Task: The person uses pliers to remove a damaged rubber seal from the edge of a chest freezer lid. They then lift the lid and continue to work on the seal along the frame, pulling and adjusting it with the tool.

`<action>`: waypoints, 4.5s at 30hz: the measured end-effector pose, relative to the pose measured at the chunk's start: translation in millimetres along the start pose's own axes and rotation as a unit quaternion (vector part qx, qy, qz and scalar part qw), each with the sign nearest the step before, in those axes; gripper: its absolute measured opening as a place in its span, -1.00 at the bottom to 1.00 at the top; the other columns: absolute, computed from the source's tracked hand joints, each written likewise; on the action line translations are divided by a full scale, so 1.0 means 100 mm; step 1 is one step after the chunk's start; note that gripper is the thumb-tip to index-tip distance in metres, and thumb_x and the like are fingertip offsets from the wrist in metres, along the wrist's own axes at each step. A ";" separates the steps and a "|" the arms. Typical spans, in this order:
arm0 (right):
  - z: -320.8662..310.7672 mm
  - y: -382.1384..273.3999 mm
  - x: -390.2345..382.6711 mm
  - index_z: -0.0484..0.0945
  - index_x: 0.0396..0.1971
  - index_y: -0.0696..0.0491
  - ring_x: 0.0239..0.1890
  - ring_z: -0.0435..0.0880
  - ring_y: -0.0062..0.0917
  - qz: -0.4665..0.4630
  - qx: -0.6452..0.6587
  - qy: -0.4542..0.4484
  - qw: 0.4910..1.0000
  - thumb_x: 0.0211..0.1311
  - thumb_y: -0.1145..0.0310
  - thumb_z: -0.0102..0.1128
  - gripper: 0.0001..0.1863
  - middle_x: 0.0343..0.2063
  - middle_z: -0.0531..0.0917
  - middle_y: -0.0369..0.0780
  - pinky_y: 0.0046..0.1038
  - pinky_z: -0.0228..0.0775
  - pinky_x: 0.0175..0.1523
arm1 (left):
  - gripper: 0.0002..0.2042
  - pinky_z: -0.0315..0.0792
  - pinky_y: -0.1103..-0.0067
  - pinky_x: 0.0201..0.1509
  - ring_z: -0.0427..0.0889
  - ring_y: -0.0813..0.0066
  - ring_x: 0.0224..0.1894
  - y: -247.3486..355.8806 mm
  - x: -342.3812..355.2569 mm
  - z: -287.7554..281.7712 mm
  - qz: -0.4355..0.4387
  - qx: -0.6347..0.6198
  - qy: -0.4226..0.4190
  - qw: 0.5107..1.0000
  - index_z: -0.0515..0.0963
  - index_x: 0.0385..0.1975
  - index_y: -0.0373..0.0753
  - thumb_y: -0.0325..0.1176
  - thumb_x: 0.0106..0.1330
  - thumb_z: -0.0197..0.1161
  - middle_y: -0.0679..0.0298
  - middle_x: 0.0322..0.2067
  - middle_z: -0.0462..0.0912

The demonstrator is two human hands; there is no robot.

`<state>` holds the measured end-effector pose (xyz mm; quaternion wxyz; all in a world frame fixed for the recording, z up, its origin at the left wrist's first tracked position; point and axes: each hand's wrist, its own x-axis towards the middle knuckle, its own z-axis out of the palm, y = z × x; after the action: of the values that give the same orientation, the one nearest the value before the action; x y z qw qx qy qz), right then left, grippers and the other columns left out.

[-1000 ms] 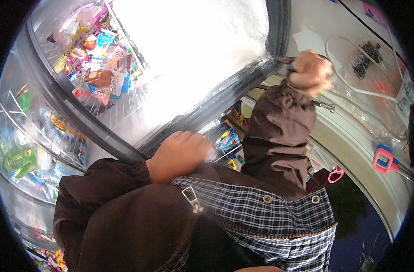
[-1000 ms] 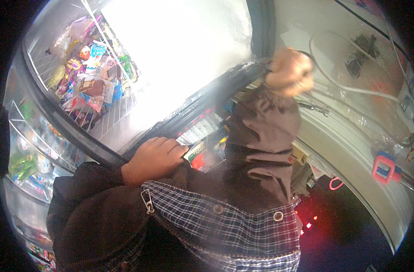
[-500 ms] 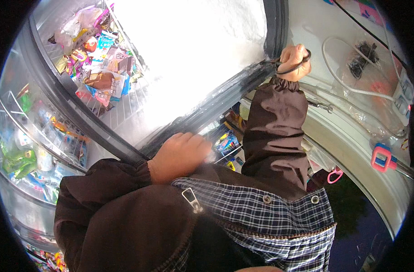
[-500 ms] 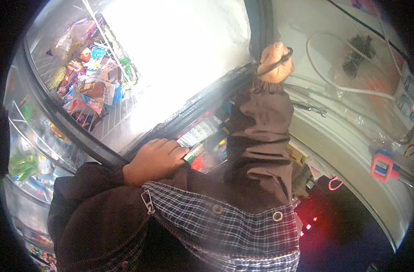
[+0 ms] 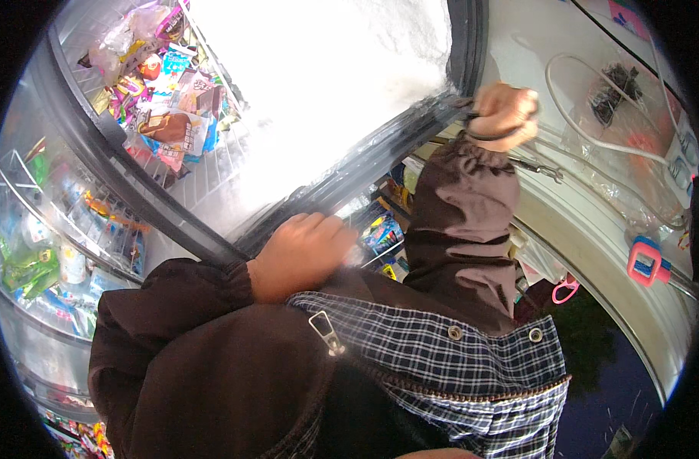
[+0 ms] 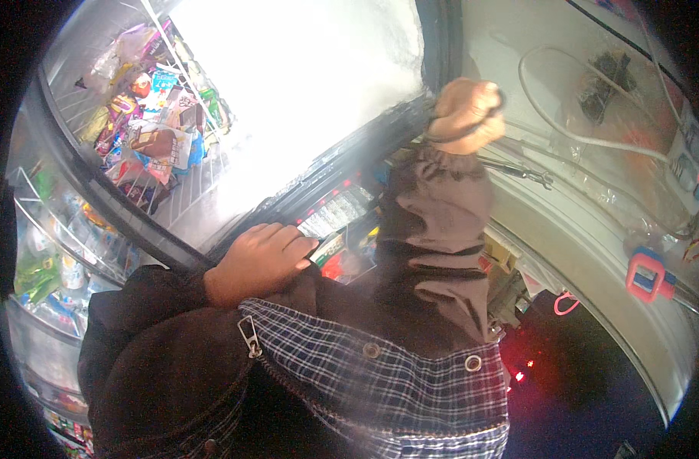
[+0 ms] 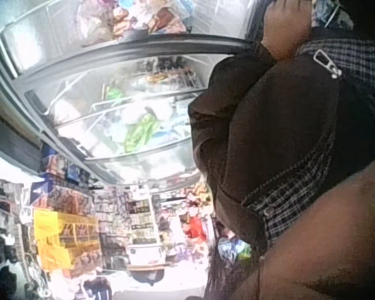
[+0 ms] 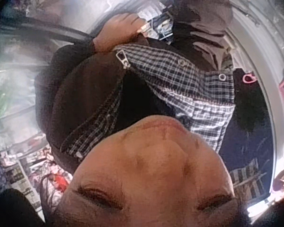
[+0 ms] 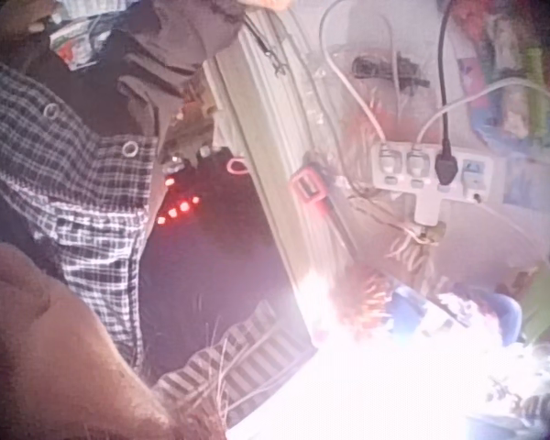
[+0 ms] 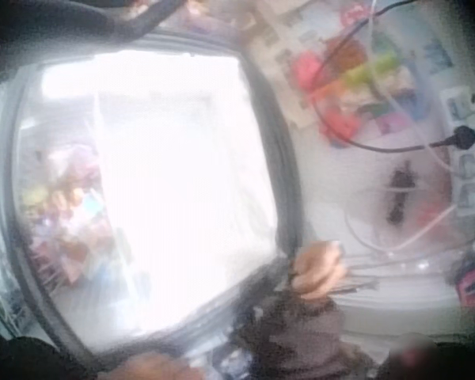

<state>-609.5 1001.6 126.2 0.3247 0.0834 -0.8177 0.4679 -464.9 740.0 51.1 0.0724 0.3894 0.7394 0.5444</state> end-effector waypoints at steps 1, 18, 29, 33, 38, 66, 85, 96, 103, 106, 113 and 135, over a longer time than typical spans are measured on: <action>0.05 -0.02 -0.02 0.22 -0.84 0.00 -0.86 0.14 -0.68 0.022 -0.021 -0.030 0.999 0.31 0.32 -0.03 -0.54 -0.90 0.24 -0.34 -0.60 -0.09 -0.76 | -0.82 0.43 0.53 -0.33 0.51 0.43 -0.41 0.00 0.00 0.00 -0.001 -0.002 0.000 1.000 0.42 -0.39 -0.15 -0.31 0.00 0.20 0.34 -0.49 0.41; 0.11 -0.08 -0.08 0.20 -0.84 0.01 -0.83 0.17 -0.66 0.046 0.079 0.048 0.995 0.30 0.29 -0.08 -0.54 -0.89 0.24 -0.35 -0.59 0.03 -0.70 | -0.70 0.45 0.51 -0.22 0.52 0.38 -0.32 -0.04 -0.03 0.03 -0.019 0.003 -0.051 0.999 0.49 -0.23 -0.15 -0.22 0.03 0.24 0.30 -0.40 0.43; 0.06 0.05 -0.11 0.15 -0.85 -0.03 -0.83 0.13 -0.68 0.056 -0.044 0.005 0.997 0.18 0.36 -0.06 -0.60 -0.88 0.20 -0.35 -0.59 -0.04 -0.73 | -0.71 0.45 0.49 -0.21 0.53 0.35 -0.32 -0.05 -0.01 0.02 -0.019 -0.012 -0.052 0.998 0.49 -0.21 -0.15 -0.24 0.05 0.24 0.30 -0.38 0.45; 0.10 0.02 -0.09 0.19 -0.84 0.00 -0.83 0.15 -0.66 0.145 0.073 0.086 0.983 0.24 0.28 -0.03 -0.57 -0.89 0.19 -0.35 -0.57 -0.04 -0.73 | -0.70 0.44 0.50 -0.21 0.53 0.34 -0.31 -0.06 -0.01 0.03 -0.030 -0.027 -0.065 0.997 0.50 -0.19 -0.14 -0.26 0.05 0.24 0.30 -0.38 0.46; 0.08 0.03 -0.04 0.15 -0.82 -0.02 -0.86 0.13 -0.66 0.156 -0.004 0.040 0.987 0.26 0.27 -0.05 -0.56 -0.89 0.21 -0.35 -0.57 0.01 -0.75 | -0.69 0.44 0.50 -0.21 0.53 0.34 -0.31 -0.06 -0.01 0.05 -0.030 -0.024 -0.058 0.998 0.49 -0.19 -0.15 -0.28 0.04 0.27 0.29 -0.37 0.46; -0.12 0.30 -0.01 0.05 -0.86 -0.13 -0.86 0.01 -0.59 0.240 0.196 0.008 0.951 0.19 0.17 -0.02 -0.52 -0.92 0.10 -0.37 -0.48 -0.09 -0.71 | -0.71 0.44 0.45 -0.16 0.54 0.29 -0.26 -0.08 0.03 0.05 -0.058 -0.051 -0.114 0.991 0.50 -0.20 -0.17 -0.30 0.05 0.26 0.25 -0.35 0.50; -0.18 0.47 -0.12 0.08 -0.78 -0.10 -0.77 0.09 -0.57 0.327 0.144 0.164 0.919 0.21 0.18 -0.11 -0.60 -0.84 0.07 -0.36 -0.38 0.04 -0.62 | -0.73 0.45 0.43 -0.15 0.55 0.26 -0.24 -0.09 0.05 0.04 -0.069 -0.062 -0.119 0.989 0.49 -0.20 -0.17 -0.31 0.08 0.25 0.24 -0.33 0.50; 0.08 0.32 -0.17 0.02 -0.72 -0.11 -0.79 -0.05 -0.60 0.425 0.072 0.115 0.895 0.23 0.16 -0.16 -0.63 -0.84 0.00 -0.42 -0.45 -0.12 -0.66 | -0.73 0.44 0.42 -0.13 0.55 0.26 -0.23 -0.11 0.05 0.05 -0.063 -0.050 -0.121 0.989 0.49 -0.21 -0.19 -0.32 0.07 0.25 0.25 -0.34 0.51; 0.09 0.26 -0.08 -0.07 -0.82 -0.18 -0.78 -0.13 -0.63 0.379 0.200 0.097 0.899 0.17 0.15 -0.03 -0.51 -0.86 -0.07 -0.46 -0.51 -0.22 -0.63 | -0.74 0.45 0.42 -0.16 0.55 0.26 -0.24 -0.11 0.06 0.04 -0.065 -0.065 -0.113 0.989 0.49 -0.21 -0.18 -0.32 0.09 0.23 0.24 -0.33 0.50; 0.04 0.26 -0.03 -0.05 -0.82 -0.19 -0.76 -0.07 -0.61 0.384 0.116 0.147 0.904 0.17 0.07 -0.06 -0.51 -0.87 -0.03 -0.43 -0.45 -0.17 -0.62 | -0.75 0.45 0.41 -0.16 0.55 0.26 -0.24 -0.11 0.08 0.05 -0.075 -0.067 -0.133 0.986 0.49 -0.22 -0.17 -0.32 0.09 0.24 0.24 -0.34 0.51; 0.31 0.11 -0.12 -0.06 -0.81 -0.17 -0.81 -0.11 -0.65 0.413 0.202 0.103 0.882 0.24 0.17 -0.15 -0.54 -0.89 -0.05 -0.46 -0.51 -0.21 -0.66 | -0.75 0.46 0.42 -0.16 0.55 0.26 -0.24 -0.12 0.07 0.03 -0.061 -0.069 -0.121 0.988 0.48 -0.23 -0.17 -0.33 0.08 0.25 0.25 -0.34 0.51; -0.15 0.51 -0.13 0.10 -0.76 -0.05 -0.78 0.04 -0.53 0.310 0.187 0.097 0.927 0.22 0.16 -0.13 -0.61 -0.84 0.13 -0.34 -0.44 -0.05 -0.64 | -0.76 0.45 0.41 -0.17 0.55 0.24 -0.25 -0.14 0.08 0.06 -0.081 -0.075 -0.137 0.984 0.48 -0.24 -0.16 -0.33 0.09 0.24 0.24 -0.33 0.51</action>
<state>-615.6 1039.9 87.1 0.2202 -0.1607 -0.6648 0.6955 -474.7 748.7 38.8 0.2460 0.3922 0.7088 0.5321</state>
